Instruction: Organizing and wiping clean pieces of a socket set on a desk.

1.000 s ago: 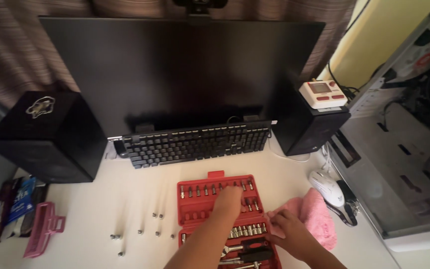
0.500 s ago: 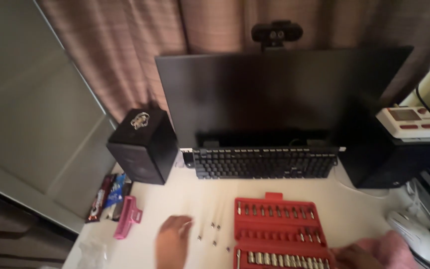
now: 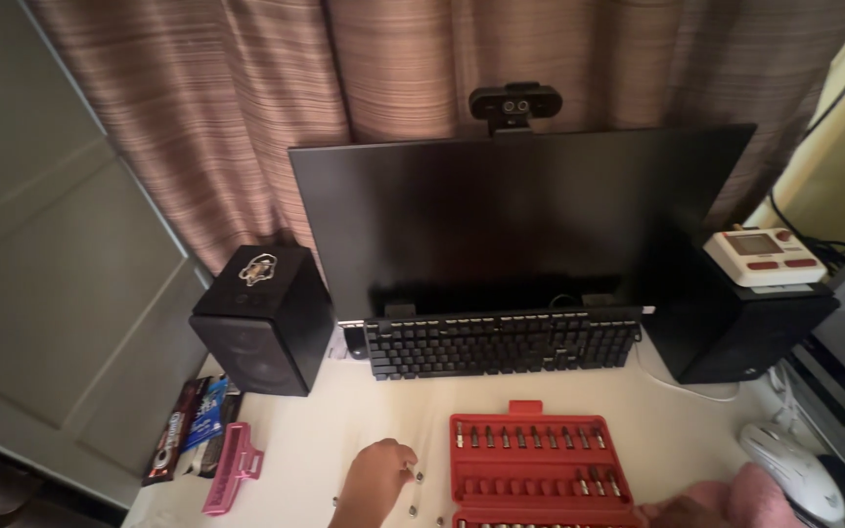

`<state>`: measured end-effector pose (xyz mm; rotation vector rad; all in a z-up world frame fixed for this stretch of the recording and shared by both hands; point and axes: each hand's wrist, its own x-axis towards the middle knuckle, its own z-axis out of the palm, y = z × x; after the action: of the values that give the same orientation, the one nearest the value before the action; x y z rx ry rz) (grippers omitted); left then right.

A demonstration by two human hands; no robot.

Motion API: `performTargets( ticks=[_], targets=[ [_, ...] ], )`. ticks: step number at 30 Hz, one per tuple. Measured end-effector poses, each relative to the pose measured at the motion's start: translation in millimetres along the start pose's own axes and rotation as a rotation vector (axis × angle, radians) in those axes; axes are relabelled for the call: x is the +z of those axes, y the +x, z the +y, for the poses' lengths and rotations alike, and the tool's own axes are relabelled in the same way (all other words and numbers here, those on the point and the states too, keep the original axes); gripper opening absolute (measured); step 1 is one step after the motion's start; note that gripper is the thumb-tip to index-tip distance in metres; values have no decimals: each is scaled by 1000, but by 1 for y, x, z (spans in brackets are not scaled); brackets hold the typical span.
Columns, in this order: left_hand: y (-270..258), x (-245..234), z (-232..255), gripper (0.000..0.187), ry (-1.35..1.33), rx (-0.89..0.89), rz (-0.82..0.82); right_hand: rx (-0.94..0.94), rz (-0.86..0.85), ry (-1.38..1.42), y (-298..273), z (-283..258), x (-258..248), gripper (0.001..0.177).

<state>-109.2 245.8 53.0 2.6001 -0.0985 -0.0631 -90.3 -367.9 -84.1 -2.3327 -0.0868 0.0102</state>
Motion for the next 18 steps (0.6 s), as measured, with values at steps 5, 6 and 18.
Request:
performTargets(
  ticks=[5, 6, 18],
  targets=[
    [9, 15, -5, 7, -36, -92, 61, 86, 57, 12, 12, -17, -33, 20],
    [8, 6, 8, 7, -39, -93, 59, 99, 64, 16, 14, -32, -35, 20],
    [-21, 6, 218, 25, -1550, -430, -280, -324, 343, 116, -36, -273, -2, 22]
  ],
)
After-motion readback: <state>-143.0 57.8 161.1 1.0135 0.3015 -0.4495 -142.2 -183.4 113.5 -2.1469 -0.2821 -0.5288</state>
